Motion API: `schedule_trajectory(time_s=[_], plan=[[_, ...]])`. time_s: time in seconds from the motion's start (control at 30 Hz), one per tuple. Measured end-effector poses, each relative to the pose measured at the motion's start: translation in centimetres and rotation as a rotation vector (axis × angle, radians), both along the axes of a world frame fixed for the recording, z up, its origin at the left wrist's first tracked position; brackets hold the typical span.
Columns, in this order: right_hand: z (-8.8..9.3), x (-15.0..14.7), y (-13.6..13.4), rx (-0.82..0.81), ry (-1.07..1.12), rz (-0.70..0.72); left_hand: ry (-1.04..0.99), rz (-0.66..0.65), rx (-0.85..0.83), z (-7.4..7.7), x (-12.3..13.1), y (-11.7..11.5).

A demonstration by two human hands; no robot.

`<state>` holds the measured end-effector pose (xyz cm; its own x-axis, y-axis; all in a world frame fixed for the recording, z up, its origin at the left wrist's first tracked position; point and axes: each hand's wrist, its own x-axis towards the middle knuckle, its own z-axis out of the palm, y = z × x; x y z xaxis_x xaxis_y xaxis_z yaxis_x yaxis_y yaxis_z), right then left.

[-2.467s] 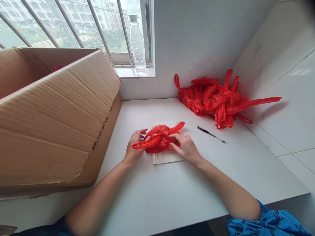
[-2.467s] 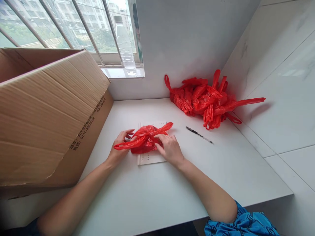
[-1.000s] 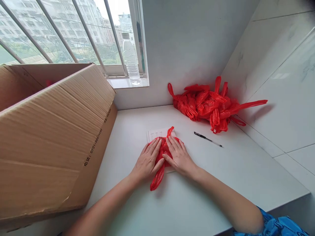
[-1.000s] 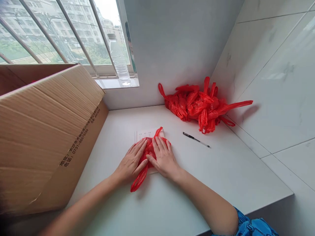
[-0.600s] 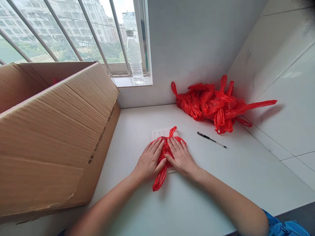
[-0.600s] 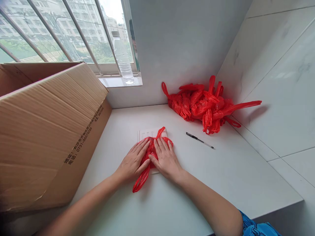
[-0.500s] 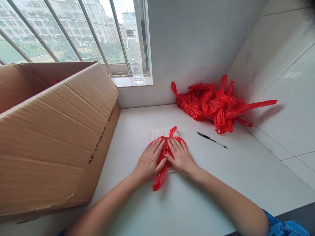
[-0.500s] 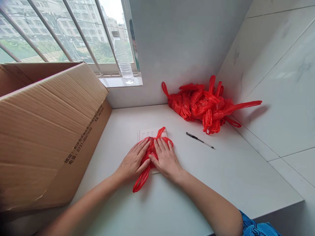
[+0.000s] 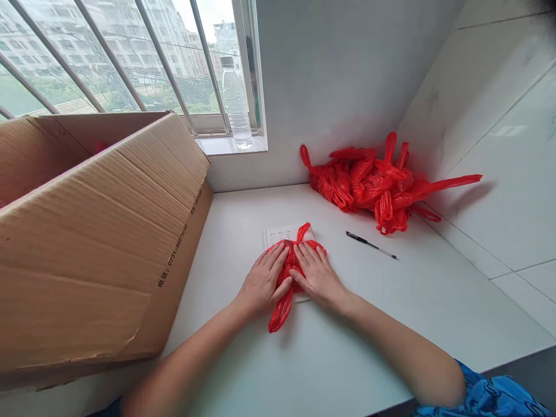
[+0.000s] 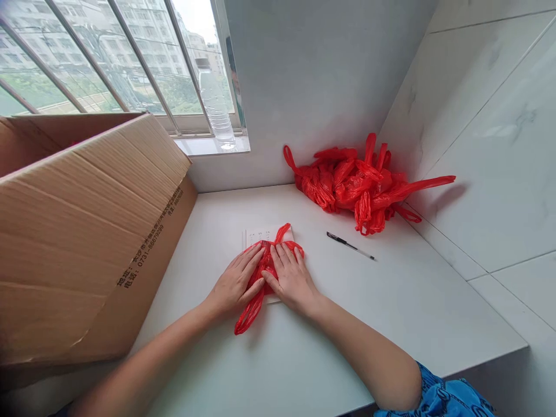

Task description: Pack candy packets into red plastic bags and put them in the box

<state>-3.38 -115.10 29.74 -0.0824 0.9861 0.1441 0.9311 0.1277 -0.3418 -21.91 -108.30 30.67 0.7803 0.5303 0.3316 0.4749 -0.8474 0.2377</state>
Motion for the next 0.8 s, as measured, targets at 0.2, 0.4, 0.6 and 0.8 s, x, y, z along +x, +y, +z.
schedule_trajectory(time_s=[0.2, 0.4, 0.6, 0.8], plan=[[0.0, 0.0, -0.3, 0.046, -0.019, -0.002, 0.027, 0.035, -0.002, 1.4, -0.2, -1.0], [0.7, 0.8, -1.2, 0.3, 0.043, 0.063, 0.03, 0.131, 0.024, 2.8, 0.9, -3.0], [2.9, 3.1, -2.1, 0.517, 0.296, -0.002, 0.253, 0.163, 0.044, 6.1, -0.3, -5.9], [1.3, 3.7, -2.1, 0.467, 0.305, -0.001, 0.084, 0.031, -0.179, 18.4, -9.7, -14.4]])
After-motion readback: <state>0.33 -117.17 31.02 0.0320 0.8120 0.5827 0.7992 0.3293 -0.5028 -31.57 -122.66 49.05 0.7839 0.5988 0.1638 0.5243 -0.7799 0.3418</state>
